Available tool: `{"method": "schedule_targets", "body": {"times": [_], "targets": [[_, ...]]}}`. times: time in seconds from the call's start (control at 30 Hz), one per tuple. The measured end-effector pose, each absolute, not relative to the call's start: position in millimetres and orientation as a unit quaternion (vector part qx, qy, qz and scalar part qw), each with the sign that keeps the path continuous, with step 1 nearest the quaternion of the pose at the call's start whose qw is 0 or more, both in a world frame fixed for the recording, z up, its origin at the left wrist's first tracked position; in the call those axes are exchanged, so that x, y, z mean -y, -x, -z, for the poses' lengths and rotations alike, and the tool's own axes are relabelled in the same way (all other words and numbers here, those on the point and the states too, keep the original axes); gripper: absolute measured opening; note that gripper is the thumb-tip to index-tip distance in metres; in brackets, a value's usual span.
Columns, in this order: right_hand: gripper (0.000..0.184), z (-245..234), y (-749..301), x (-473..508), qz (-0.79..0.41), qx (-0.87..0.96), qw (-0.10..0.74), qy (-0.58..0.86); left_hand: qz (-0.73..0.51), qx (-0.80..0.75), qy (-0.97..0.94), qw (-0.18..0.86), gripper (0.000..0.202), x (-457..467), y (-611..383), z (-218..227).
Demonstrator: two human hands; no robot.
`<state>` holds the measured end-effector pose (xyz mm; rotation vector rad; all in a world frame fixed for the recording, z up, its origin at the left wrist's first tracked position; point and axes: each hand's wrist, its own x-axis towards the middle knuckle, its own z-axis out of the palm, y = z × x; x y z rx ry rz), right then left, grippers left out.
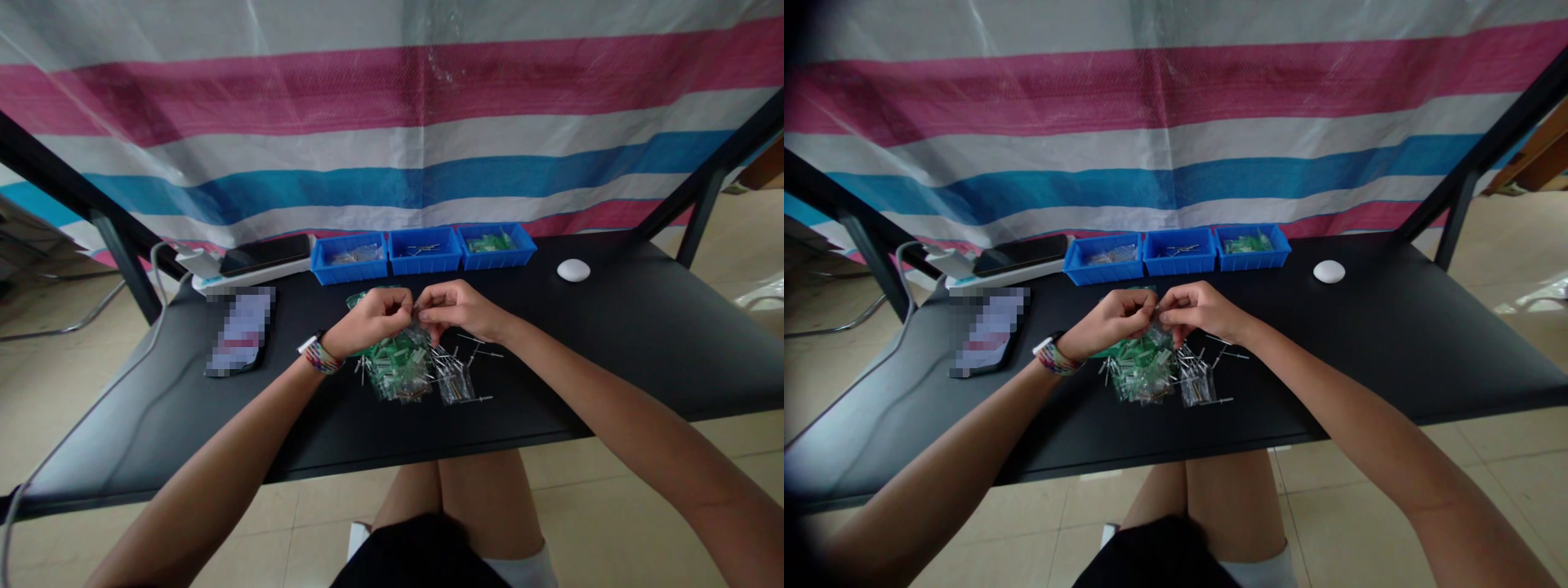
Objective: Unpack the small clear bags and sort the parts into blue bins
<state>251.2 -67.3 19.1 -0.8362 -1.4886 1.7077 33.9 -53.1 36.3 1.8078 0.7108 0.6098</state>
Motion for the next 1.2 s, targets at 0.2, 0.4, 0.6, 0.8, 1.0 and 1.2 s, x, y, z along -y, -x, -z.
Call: {"method": "schedule_targets", "body": {"times": [0.2, 0.4, 0.6, 0.8, 1.0, 1.2], "targets": [[0.035, -22.1, -250.3, 68.3, -0.656, 0.587, 0.354, 0.316, -0.275, -0.287, -0.760, 0.515, 0.036, 48.6, -32.6, -32.9], [0.038, -19.4, -249.5, 67.4, -0.656, 0.588, 0.348, 0.321, -0.268, -0.290, -0.785, 0.478, 0.031, 47.5, -33.2, -33.6], [0.037, -16.9, -251.2, 66.0, -0.666, 0.576, 0.333, 0.336, -0.263, -0.301, -0.803, 0.442, 0.024, 49.4, -36.2, -32.2], [0.036, -16.5, -251.7, 65.9, -0.661, 0.585, 0.331, 0.334, -0.265, -0.312, -0.814, 0.413, 0.019, 51.5, -36.7, -31.7], [0.039, -16.9, -251.9, 66.0, -0.656, 0.593, 0.333, 0.329, -0.266, -0.298, -0.814, 0.423, 0.034, 50.7, -34.1, -33.2], [0.043, -15.7, -250.6, 66.2, -0.657, 0.589, 0.327, 0.338, -0.270, -0.299, -0.802, 0.442, 0.035, 49.9, -34.1, -34.3]]}}
